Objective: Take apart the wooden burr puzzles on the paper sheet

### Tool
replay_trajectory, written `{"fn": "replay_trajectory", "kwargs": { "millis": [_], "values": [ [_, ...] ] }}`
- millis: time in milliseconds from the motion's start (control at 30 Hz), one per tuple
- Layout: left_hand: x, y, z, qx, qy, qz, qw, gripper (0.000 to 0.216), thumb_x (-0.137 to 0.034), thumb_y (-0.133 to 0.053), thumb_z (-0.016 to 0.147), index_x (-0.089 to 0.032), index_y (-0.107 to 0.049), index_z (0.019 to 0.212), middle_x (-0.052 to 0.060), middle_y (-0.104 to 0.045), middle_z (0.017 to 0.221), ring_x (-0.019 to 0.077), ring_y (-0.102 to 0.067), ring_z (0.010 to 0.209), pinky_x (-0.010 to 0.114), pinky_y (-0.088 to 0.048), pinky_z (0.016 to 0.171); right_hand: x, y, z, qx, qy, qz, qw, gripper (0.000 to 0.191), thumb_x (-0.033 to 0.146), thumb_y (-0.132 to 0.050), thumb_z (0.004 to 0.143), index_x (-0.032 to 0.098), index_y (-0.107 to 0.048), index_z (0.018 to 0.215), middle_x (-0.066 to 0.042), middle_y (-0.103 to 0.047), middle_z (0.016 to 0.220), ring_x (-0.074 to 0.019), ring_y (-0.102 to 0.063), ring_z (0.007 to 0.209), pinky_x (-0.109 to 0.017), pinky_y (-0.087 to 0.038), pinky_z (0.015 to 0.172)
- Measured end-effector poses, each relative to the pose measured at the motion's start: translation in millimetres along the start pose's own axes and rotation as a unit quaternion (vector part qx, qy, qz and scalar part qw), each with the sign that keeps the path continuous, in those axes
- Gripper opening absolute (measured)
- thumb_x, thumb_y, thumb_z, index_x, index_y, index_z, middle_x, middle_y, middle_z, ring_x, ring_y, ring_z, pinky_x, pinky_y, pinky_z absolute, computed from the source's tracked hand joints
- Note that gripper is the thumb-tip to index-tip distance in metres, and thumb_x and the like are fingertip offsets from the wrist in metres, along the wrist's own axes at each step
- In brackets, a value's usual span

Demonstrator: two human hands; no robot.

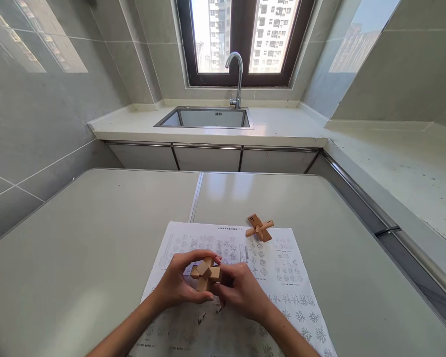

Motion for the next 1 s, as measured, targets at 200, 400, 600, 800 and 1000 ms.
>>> {"fn": "replay_trajectory", "kwargs": {
  "millis": [200, 400, 600, 800, 1000],
  "values": [
    [-0.9, 5.1, -4.8, -0.075, -0.014, 0.142, 0.987, 0.065, -0.048, -0.095, 0.069, -0.025, -0.068, 0.123, 0.007, -0.08, 0.114, 0.0273, -0.077, 0.103, 0.038, -0.061, 0.096, 0.5, 20.0, -2.4, -0.14, 0.044, -0.159, 0.976, 0.026, 0.028, -0.071, 0.084, 0.021, -0.051, 0.07, 0.005, -0.051, 0.059, -0.0126, -0.041, 0.055, -0.025, -0.035, 0.055],
    [-10.3, 0.5, -8.1, -0.082, -0.077, 0.167, 0.98, 0.071, -0.046, -0.095, 0.072, -0.028, -0.061, 0.132, 0.008, -0.078, 0.118, 0.0274, -0.076, 0.107, 0.039, -0.062, 0.096, 1.5, 18.6, -1.8, -0.135, 0.066, -0.162, 0.975, 0.021, 0.023, -0.068, 0.084, 0.022, -0.051, 0.071, 0.005, -0.053, 0.061, -0.0131, -0.043, 0.056, -0.025, -0.037, 0.056],
    [-14.1, -2.0, -6.2, -0.055, -0.079, 0.165, 0.982, 0.073, -0.045, -0.094, 0.073, -0.03, -0.059, 0.135, 0.007, -0.077, 0.121, 0.027, -0.076, 0.109, 0.038, -0.061, 0.097, 6.3, 17.3, -2.0, -0.117, 0.075, -0.163, 0.977, 0.014, 0.016, -0.063, 0.08, 0.022, -0.053, 0.072, 0.004, -0.05, 0.062, -0.0131, -0.041, 0.057, -0.025, -0.037, 0.056],
    [-13.8, -1.6, -6.8, -0.06, -0.086, 0.172, 0.98, 0.071, -0.046, -0.092, 0.075, -0.028, -0.059, 0.136, 0.009, -0.076, 0.123, 0.0282, -0.075, 0.111, 0.04, -0.062, 0.097, 2.2, 11.2, -0.4, -0.085, 0.065, -0.065, 0.992, 0.029, 0.043, -0.075, 0.089, 0.021, -0.057, 0.081, 0.002, -0.055, 0.069, -0.0141, -0.045, 0.061, -0.026, -0.042, 0.056],
    [-15.0, 3.9, -7.4, -0.08, -0.116, 0.161, 0.977, 0.075, -0.044, -0.094, 0.073, -0.03, -0.059, 0.138, 0.01, -0.075, 0.127, 0.0295, -0.074, 0.113, 0.042, -0.061, 0.097, 6.0, 1.1, 2.3, 0.042, 0.04, 0.146, 0.988, 0.045, 0.049, -0.072, 0.095, 0.025, -0.059, 0.131, -0.008, -0.066, 0.108, -0.0215, -0.064, 0.092, -0.035, -0.055, 0.08]
  ]
}}
Point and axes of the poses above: each hand's wrist, its own z-axis towards the middle knuckle, its own y-axis out of the back of the hand, x = y × z, the point moved 9 cm from there along z, towards the middle knuckle
